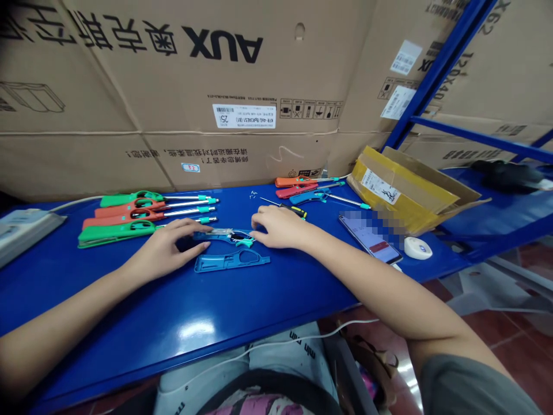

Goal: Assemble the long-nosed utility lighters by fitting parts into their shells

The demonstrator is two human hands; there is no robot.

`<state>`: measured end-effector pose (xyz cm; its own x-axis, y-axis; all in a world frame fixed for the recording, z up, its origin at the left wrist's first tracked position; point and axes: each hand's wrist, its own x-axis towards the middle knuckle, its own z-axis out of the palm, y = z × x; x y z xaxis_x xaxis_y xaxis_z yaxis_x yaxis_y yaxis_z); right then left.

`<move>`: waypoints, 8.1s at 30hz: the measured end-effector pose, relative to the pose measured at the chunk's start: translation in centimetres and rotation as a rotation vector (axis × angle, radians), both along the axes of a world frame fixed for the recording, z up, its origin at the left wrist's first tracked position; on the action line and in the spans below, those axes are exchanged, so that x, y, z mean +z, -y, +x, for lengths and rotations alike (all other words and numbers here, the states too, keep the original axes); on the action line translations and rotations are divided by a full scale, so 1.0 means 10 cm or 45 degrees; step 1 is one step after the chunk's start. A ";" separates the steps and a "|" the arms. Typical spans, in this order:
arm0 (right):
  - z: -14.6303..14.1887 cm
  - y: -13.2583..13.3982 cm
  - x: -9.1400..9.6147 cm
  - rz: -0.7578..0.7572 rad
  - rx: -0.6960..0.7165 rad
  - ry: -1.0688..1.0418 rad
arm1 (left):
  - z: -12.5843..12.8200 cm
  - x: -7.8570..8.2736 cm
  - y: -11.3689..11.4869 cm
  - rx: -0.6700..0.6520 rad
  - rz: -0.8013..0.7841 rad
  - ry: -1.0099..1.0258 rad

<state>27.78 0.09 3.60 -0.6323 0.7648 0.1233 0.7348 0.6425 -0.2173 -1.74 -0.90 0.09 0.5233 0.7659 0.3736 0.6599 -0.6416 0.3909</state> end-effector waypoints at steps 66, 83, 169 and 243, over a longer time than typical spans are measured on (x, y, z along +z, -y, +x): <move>0.14 0.07 -0.07 0.001 0.116 -0.034 | 0.21 -0.01 0.11 0.122 0.085 0.364; 0.19 0.07 -0.01 -0.278 0.298 -0.123 | 0.19 -0.04 0.09 0.104 0.000 0.369; 0.04 0.12 -0.10 -0.034 -0.174 -0.192 | 0.13 -0.09 0.02 0.119 0.010 0.253; -0.26 0.27 -0.05 -0.005 0.151 0.070 | 0.22 0.06 0.28 -0.203 -0.244 0.041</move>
